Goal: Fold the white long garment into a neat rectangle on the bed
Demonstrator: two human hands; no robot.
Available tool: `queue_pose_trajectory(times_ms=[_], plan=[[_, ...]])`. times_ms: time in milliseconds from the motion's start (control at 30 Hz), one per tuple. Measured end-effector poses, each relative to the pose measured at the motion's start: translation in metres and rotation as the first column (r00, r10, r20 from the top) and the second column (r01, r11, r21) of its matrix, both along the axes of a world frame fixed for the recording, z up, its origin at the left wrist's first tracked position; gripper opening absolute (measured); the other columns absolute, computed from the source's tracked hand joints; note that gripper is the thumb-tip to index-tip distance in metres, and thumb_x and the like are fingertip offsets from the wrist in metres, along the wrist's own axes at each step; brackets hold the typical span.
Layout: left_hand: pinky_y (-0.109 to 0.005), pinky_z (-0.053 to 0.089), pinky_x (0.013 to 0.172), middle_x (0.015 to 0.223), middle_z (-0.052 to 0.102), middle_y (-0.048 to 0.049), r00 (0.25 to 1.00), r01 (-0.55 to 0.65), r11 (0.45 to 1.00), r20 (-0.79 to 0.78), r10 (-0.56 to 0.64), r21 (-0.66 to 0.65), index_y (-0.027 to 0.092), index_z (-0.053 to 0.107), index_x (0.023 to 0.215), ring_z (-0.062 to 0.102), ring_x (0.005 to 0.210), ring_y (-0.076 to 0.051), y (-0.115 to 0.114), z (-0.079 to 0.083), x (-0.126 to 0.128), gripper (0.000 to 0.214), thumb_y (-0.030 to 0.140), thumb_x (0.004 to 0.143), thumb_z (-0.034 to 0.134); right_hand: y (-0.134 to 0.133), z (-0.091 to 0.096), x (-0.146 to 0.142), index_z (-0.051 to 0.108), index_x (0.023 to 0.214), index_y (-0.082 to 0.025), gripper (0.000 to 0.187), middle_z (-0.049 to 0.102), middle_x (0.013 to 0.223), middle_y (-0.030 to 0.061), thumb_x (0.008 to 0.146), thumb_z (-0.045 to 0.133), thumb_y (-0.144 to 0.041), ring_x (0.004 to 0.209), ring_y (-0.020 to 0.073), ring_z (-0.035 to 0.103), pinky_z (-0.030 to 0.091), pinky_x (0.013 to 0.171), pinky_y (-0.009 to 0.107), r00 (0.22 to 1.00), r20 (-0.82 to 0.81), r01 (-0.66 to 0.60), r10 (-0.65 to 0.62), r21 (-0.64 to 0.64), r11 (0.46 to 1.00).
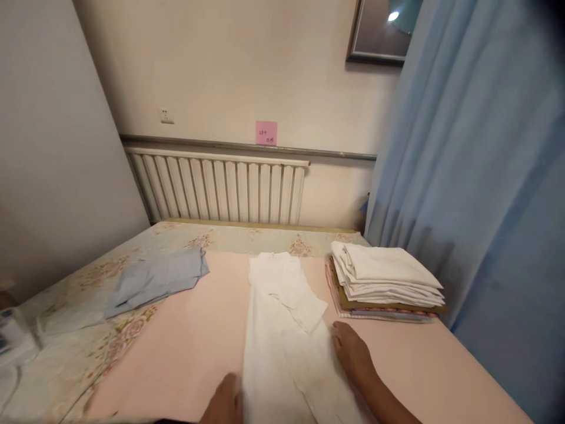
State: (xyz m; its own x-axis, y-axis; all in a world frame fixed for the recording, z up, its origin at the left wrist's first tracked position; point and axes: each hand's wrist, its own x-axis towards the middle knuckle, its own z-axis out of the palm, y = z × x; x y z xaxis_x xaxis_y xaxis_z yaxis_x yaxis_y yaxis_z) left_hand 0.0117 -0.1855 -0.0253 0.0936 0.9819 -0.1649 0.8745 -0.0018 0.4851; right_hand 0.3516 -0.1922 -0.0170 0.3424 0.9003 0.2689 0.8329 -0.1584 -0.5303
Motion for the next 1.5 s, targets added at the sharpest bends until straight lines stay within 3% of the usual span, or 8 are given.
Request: queue_pose_trajectory(times_ms=[100, 200, 300, 467, 600, 867, 1233, 1500], plan=[[-0.038, 0.03, 0.109, 0.145, 0.043, -0.0135, 0.996, 0.061, 0.972, -0.082, -0.043, 0.226, 0.011, 0.041, 0.138, 0.038, 0.134, -0.024, 0.015, 0.013, 0.024, 0.051, 0.026, 0.091, 0.029, 0.013, -0.011, -0.019, 0.058, 0.123, -0.013, 0.04, 0.057, 0.129, 0.0148, 0.089, 0.04, -0.024, 0.121, 0.0254, 0.052, 0.038, 0.105, 0.042, 0.973, 0.186, -0.161, 0.138, 0.119, 0.98], [-0.04, 0.022, 0.115, 0.154, 0.027, -0.0116, 0.967, 0.237, 0.938, -0.159, -0.201, 0.252, 0.009, 0.033, 0.144, 0.024, 0.142, -0.023, 0.042, 0.015, 0.06, 0.054, 0.02, 0.091, 0.027, 0.025, -0.034, -0.04, 0.05, 0.133, -0.014, 0.046, 0.046, 0.142, 0.0118, 0.088, 0.044, -0.022, 0.134, 0.0247, 0.038, 0.034, 0.111, 0.044, 0.882, 0.32, -0.397, 0.346, 0.109, 0.911], [-0.041, 0.021, 0.116, 0.154, 0.025, -0.0108, 0.924, 0.349, 0.904, -0.25, -0.289, 0.247, 0.009, 0.032, 0.144, 0.02, 0.143, -0.022, 0.073, 0.002, 0.088, 0.056, 0.016, 0.089, 0.028, 0.026, -0.053, -0.05, 0.042, 0.139, -0.017, 0.054, 0.037, 0.148, 0.0083, 0.086, 0.048, -0.019, 0.139, 0.0246, 0.029, 0.031, 0.113, 0.046, 0.803, 0.395, -0.497, 0.447, 0.027, 0.867], [-0.045, 0.023, 0.114, 0.151, 0.031, -0.0098, 0.893, 0.367, 0.867, -0.39, -0.226, 0.337, 0.012, 0.038, 0.142, 0.025, 0.141, -0.025, 0.119, -0.035, 0.094, 0.053, 0.027, 0.092, 0.03, 0.023, -0.058, -0.049, 0.037, 0.142, -0.02, 0.056, 0.032, 0.151, 0.0047, 0.088, 0.048, -0.022, 0.139, 0.0251, 0.027, 0.032, 0.113, 0.045, 0.798, 0.404, -0.469, 0.447, -0.049, 0.882], [-0.045, 0.026, 0.113, 0.151, 0.034, -0.0086, 0.905, 0.329, 0.827, -0.403, -0.138, 0.456, 0.014, 0.039, 0.142, 0.028, 0.14, -0.025, 0.151, -0.05, 0.091, 0.053, 0.032, 0.093, 0.029, 0.026, -0.06, -0.048, 0.039, 0.142, -0.021, 0.059, 0.032, 0.15, 0.0048, 0.084, 0.051, -0.021, 0.138, 0.026, 0.031, 0.035, 0.111, 0.044, 0.798, 0.414, -0.463, 0.437, -0.043, 0.886], [-0.047, 0.027, 0.111, 0.147, 0.04, -0.0128, 0.918, 0.262, 0.81, -0.393, -0.043, 0.524, 0.01, 0.04, 0.14, 0.032, 0.138, -0.027, 0.203, -0.05, 0.102, 0.055, 0.033, 0.093, 0.026, 0.038, -0.076, -0.042, 0.046, 0.136, -0.016, 0.063, 0.039, 0.147, 0.0084, 0.074, 0.056, -0.017, 0.134, 0.0287, 0.037, 0.041, 0.106, 0.043, 0.741, 0.501, -0.536, 0.447, 0.04, 0.843], [-0.05, 0.027, 0.109, 0.144, 0.043, -0.0173, 0.931, 0.206, 0.815, -0.365, 0.008, 0.541, 0.008, 0.043, 0.138, 0.032, 0.138, -0.029, 0.257, -0.052, 0.104, 0.06, 0.044, 0.094, 0.025, 0.052, -0.081, -0.034, 0.059, 0.12, -0.012, 0.049, 0.059, 0.128, 0.0132, 0.078, 0.058, -0.038, 0.115, 0.0299, 0.057, 0.053, 0.09, 0.038, 0.581, 0.752, -0.6, 0.311, 0.137, 0.788], [-0.052, 0.026, 0.11, 0.145, 0.042, -0.0171, 0.933, 0.237, 0.811, -0.357, -0.037, 0.534, 0.008, 0.043, 0.138, 0.03, 0.138, -0.03, 0.266, -0.05, 0.1, 0.058, 0.042, 0.094, 0.026, 0.042, -0.069, -0.042, 0.055, 0.127, -0.016, 0.052, 0.05, 0.138, 0.0083, 0.077, 0.059, -0.025, 0.125, 0.0277, 0.049, 0.048, 0.099, 0.038, 0.724, 0.578, -0.518, 0.378, 0.092, 0.85]])
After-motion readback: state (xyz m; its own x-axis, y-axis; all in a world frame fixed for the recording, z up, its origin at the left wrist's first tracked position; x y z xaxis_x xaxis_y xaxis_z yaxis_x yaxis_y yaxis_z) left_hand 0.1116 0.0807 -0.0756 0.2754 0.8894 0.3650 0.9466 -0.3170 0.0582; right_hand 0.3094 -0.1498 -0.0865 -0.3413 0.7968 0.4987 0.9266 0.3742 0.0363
